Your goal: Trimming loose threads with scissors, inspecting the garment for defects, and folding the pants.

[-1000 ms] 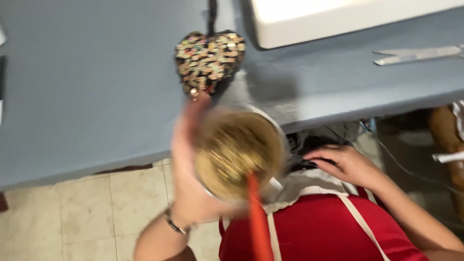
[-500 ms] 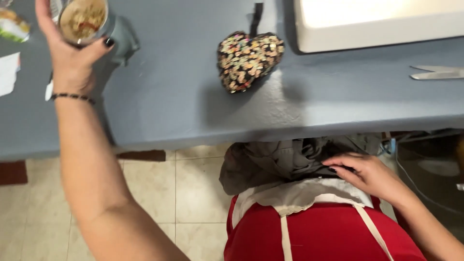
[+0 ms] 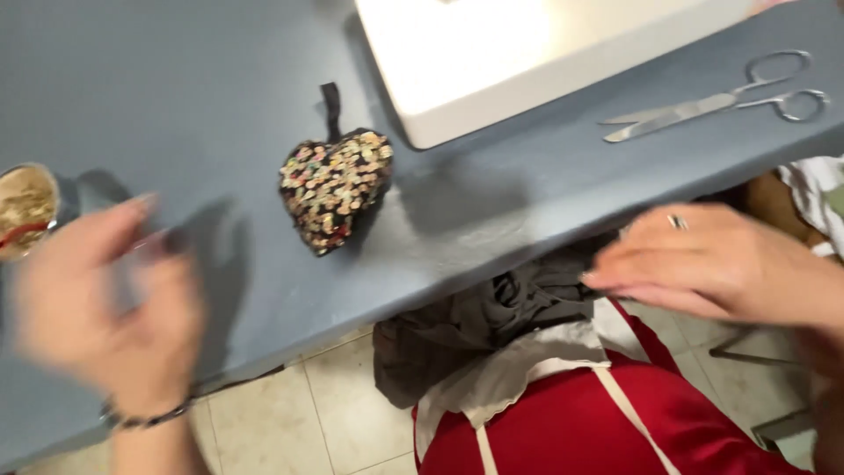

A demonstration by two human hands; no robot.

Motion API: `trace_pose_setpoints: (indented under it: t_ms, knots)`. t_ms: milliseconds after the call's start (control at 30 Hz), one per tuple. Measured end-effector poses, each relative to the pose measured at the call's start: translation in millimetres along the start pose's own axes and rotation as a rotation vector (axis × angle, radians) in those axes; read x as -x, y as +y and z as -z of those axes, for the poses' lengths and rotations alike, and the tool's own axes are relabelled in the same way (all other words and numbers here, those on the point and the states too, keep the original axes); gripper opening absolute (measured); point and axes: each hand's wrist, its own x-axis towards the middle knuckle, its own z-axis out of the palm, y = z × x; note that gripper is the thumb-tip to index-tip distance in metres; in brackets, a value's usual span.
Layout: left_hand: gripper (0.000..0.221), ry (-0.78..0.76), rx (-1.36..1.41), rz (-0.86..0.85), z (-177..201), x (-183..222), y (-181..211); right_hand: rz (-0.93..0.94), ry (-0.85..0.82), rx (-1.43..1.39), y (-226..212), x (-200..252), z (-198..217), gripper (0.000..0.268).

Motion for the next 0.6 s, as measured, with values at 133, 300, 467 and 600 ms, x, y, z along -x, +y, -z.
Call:
trace_pose_setpoints:
  t_ms: [133,300,467,600]
  knots:
    - [0.03,-0.191,0.259,-0.205,-91.7,-82.5,60.1,0.157,0.136,0.064,1.4,-86.7,36.3,0.01]
    - [0.026,-0.338,0.187,-0.199,-213.6,-135.8,51.8,0.161,0.151,0.235,29.0,-130.4,71.8,0.018]
    - [0.024,-0.333,0.066,-0.297,-238.0,-136.8,39.8,0.024,0.16,0.297,59.8,-127.2,84.1,0.015]
    - [0.036,-0.319,-0.061,-0.311,-208.9,-120.3,52.1,-0.024,0.151,0.318,71.6,-126.2,83.7,0.01]
